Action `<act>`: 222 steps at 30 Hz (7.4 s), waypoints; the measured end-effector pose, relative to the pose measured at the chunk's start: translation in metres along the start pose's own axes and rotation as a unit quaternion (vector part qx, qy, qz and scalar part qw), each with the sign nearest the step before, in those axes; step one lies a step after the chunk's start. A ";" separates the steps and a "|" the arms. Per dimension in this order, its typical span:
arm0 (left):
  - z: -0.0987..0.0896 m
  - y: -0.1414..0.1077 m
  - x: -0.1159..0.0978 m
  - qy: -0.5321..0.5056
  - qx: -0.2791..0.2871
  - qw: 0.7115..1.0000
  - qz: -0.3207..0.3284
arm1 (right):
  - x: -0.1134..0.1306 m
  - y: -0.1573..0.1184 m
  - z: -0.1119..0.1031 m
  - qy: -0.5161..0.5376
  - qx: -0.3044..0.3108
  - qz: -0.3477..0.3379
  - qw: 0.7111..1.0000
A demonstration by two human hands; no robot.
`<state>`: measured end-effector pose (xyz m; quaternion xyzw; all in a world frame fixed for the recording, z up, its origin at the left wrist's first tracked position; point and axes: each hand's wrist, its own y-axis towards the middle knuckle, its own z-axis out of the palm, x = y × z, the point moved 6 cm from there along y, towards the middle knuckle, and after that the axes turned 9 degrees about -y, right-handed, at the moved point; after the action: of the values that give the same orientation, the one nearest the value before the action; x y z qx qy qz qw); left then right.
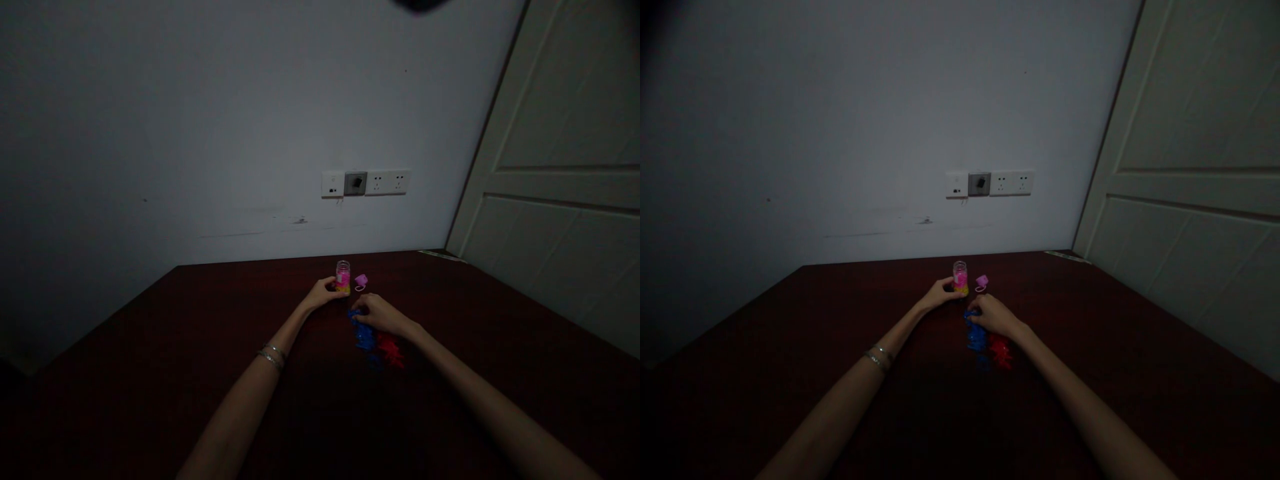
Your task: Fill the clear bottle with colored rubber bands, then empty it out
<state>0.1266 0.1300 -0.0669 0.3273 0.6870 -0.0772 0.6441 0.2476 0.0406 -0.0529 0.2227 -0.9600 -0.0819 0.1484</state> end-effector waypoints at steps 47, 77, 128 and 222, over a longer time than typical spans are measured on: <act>-0.008 0.015 -0.024 0.005 0.015 1.000 -0.011 | 0.008 0.088 -0.112 0.002 -0.067 0.004 0.998; -0.005 0.010 -0.023 0.052 0.021 0.997 -0.050 | -0.045 0.068 -0.084 0.068 -0.029 0.046 0.996; 0.084 -0.035 -0.049 0.365 0.311 0.877 -0.015 | -0.118 -0.017 -0.004 -0.067 -0.097 0.164 0.979; -0.009 0.027 -0.074 0.022 -0.061 0.997 0.029 | -0.116 -0.015 -0.003 -0.074 -0.068 0.177 0.979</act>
<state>0.1306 0.1290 0.0125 0.3086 0.6945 -0.0094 0.6499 0.3543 0.0792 -0.0819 0.0316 -0.9848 -0.1357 0.1037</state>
